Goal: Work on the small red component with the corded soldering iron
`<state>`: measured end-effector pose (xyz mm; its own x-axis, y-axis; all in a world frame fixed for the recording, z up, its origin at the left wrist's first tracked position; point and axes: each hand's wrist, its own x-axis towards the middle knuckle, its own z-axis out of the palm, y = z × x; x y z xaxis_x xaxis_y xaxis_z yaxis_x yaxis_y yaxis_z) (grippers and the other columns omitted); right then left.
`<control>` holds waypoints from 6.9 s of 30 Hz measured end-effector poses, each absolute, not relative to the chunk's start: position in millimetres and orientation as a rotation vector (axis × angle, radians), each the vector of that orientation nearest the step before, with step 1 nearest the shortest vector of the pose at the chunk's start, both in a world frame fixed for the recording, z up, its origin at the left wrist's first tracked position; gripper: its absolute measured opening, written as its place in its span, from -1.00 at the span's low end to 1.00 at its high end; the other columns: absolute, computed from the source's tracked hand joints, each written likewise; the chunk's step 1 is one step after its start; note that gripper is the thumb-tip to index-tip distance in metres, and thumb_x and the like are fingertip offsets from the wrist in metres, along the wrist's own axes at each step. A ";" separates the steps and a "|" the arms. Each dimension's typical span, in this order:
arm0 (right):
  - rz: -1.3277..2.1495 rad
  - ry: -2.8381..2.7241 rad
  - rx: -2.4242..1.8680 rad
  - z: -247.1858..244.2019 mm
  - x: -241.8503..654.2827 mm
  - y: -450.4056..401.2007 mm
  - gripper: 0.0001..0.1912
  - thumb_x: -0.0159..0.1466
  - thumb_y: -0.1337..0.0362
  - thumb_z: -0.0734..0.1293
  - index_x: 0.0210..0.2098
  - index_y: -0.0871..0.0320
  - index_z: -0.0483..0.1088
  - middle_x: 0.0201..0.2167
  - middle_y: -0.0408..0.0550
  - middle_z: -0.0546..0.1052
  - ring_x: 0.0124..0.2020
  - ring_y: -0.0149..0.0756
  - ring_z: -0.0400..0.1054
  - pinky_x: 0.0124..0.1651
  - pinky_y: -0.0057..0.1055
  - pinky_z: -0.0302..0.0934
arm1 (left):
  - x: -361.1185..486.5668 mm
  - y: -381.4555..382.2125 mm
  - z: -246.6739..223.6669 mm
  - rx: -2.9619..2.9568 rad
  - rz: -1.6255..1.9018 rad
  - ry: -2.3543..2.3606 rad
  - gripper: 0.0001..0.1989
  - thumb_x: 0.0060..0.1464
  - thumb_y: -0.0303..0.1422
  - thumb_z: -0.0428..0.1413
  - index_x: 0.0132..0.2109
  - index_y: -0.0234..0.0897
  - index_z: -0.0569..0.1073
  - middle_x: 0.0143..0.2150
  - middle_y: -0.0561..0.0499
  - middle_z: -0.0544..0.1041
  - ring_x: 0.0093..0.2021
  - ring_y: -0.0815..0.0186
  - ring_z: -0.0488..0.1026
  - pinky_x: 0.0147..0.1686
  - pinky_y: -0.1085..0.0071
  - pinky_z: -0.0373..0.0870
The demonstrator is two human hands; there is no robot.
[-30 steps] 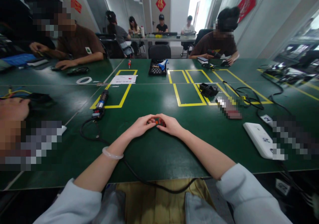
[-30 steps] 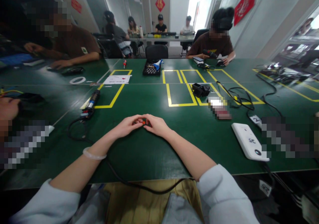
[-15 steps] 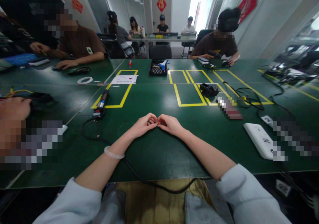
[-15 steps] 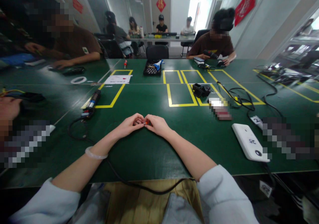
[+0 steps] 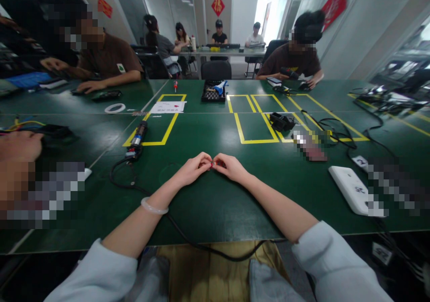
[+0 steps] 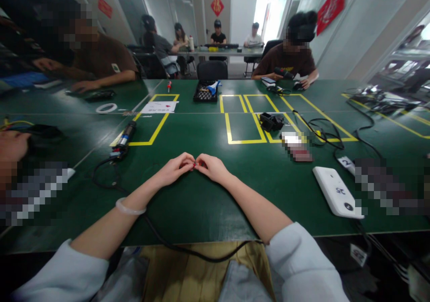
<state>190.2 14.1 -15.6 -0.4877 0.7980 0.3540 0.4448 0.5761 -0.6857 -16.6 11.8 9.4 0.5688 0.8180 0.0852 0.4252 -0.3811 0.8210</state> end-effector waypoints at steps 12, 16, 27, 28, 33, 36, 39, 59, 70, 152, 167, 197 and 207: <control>1.005 -1.965 -0.944 -15.5 189.6 14.2 -0.74 0.19 0.21 0.37 -0.18 0.17 0.31 -0.45 -0.21 0.45 -0.49 -0.47 0.26 -0.39 -0.52 0.15 | -15.3 7.8 14.0 2.134 0.655 1.078 -0.74 0.20 -0.14 0.03 -0.10 -0.21 0.38 -0.19 0.00 0.55 -0.18 0.25 0.51 -0.18 0.37 0.38; 0.985 -1.978 -0.931 -16.8 189.9 15.1 -0.84 0.23 0.26 0.32 -0.22 0.18 0.32 -0.46 -0.21 0.42 -0.49 -0.48 0.25 -0.39 -0.52 0.14 | -15.6 8.3 14.4 2.128 0.627 1.069 -0.72 0.22 -0.12 0.00 -0.09 -0.23 0.38 -0.20 0.00 0.56 -0.19 0.26 0.51 -0.18 0.38 0.37; 1.009 -1.974 -0.961 -17.1 190.8 15.6 -0.85 0.22 0.31 0.32 -0.22 0.18 0.31 -0.45 -0.21 0.41 -0.47 -0.47 0.26 -0.37 -0.51 0.17 | -132.6 59.6 16.0 2.184 0.863 2.248 -0.49 0.13 -0.15 0.05 0.15 -0.33 0.30 0.24 -0.33 0.27 0.26 -0.15 0.14 0.19 -0.09 0.05; 1.008 -1.974 -0.958 -17.3 190.8 15.5 -0.85 0.22 0.31 0.32 -0.22 0.18 0.31 -0.46 -0.21 0.41 -0.48 -0.47 0.26 -0.37 -0.51 0.16 | -148.8 61.0 13.7 2.107 0.884 2.367 -0.45 0.12 -0.13 0.06 0.18 -0.34 0.28 0.27 -0.36 0.22 0.28 -0.20 0.09 0.17 -0.12 0.04; 1.007 -1.975 -0.969 -17.9 190.4 15.4 -0.85 0.21 0.32 0.31 -0.22 0.18 0.31 -0.46 -0.21 0.41 -0.48 -0.47 0.26 -0.37 -0.51 0.17 | -203.2 63.7 4.9 1.734 0.592 2.598 -0.27 0.03 0.03 0.12 0.19 -0.41 0.26 0.18 -0.37 0.31 0.12 -0.33 0.26 -0.05 -0.14 0.24; 1.011 -1.986 -0.971 -17.8 190.3 15.6 -0.85 0.22 0.31 0.31 -0.22 0.19 0.32 -0.47 -0.22 0.40 -0.48 -0.47 0.25 -0.37 -0.51 0.16 | -210.6 68.2 5.6 1.659 0.439 2.589 -0.32 0.01 0.00 0.13 0.15 -0.38 0.31 0.10 -0.37 0.37 0.05 -0.30 0.35 -0.14 -0.13 0.32; 0.915 -1.999 -0.976 -18.1 190.5 16.4 -0.86 0.20 0.31 0.33 -0.23 0.19 0.34 -0.41 -0.18 0.40 -0.47 -0.47 0.25 -0.35 -0.50 0.17 | -205.3 71.1 8.8 1.664 0.462 2.542 -0.36 -0.03 -0.02 0.19 0.12 -0.30 0.36 0.09 -0.40 0.37 0.04 -0.29 0.36 -0.16 -0.11 0.33; 0.685 -2.129 -0.919 -15.7 187.9 12.5 -0.91 0.22 0.33 0.28 -0.25 0.16 0.31 -0.34 -0.15 0.35 -0.44 -0.44 0.21 -0.32 -0.49 0.14 | -77.6 48.9 -0.9 2.437 0.501 1.723 -0.33 0.01 -0.12 0.15 0.24 -0.27 0.27 0.20 -0.17 0.33 0.14 0.04 0.34 0.13 0.21 0.28; 0.388 -2.274 -1.019 -12.0 184.9 6.4 -0.94 0.23 0.33 0.29 -0.27 0.13 0.31 -0.22 -0.07 0.41 -0.29 -0.33 0.30 -0.28 -0.47 0.12 | -23.7 21.4 -1.4 2.518 0.571 1.171 -0.36 0.04 -0.23 0.16 0.27 -0.22 0.24 0.23 -0.16 0.29 0.21 0.06 0.27 0.17 0.20 0.27; 0.920 -2.040 -1.125 -17.0 193.4 19.0 -0.84 0.28 0.24 0.28 -0.37 0.21 0.40 -0.56 -0.21 0.41 -0.51 -0.46 0.26 -0.40 -0.54 0.05 | -171.9 66.4 16.8 2.019 0.880 2.420 -0.67 0.23 -0.23 -0.07 -0.01 -0.36 0.39 -0.04 -0.16 0.45 -0.03 0.12 0.38 -0.03 0.21 0.29; 0.991 -2.018 -1.001 -26.9 192.8 20.8 -0.80 0.22 0.25 0.32 -0.17 0.16 0.33 -0.48 -0.26 0.40 -0.50 -0.48 0.24 -0.38 -0.54 0.10 | -7.2 16.7 13.7 2.136 0.599 1.040 -0.67 0.16 -0.24 0.05 0.05 -0.23 0.35 -0.15 -0.03 0.56 -0.19 0.27 0.51 -0.15 0.32 0.45; 1.165 -1.825 -0.914 -30.1 192.7 25.7 -0.77 0.22 0.22 0.33 -0.17 0.19 0.34 -0.35 -0.13 0.48 -0.46 -0.47 0.27 -0.35 -0.51 0.18 | -10.4 11.4 9.1 2.447 0.606 1.178 -0.76 0.20 -0.28 0.04 0.01 -0.17 0.29 -0.09 0.01 0.54 -0.11 0.25 0.52 -0.11 0.34 0.41; 1.187 -1.799 -0.914 -27.4 192.2 24.2 -0.77 0.21 0.16 0.35 -0.24 0.19 0.35 -0.42 -0.15 0.48 -0.48 -0.46 0.31 -0.38 -0.50 0.20 | -9.4 9.2 13.4 2.453 0.584 1.211 -0.77 0.28 -0.20 -0.07 -0.03 -0.18 0.34 -0.13 0.01 0.57 -0.12 0.24 0.53 -0.15 0.36 0.38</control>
<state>192.2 24.2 -27.4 -0.4382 0.8727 0.2155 0.1450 0.3052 -0.9412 -9.4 9.2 13.4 0.5517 0.8074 0.2092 0.6663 -0.5775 0.4718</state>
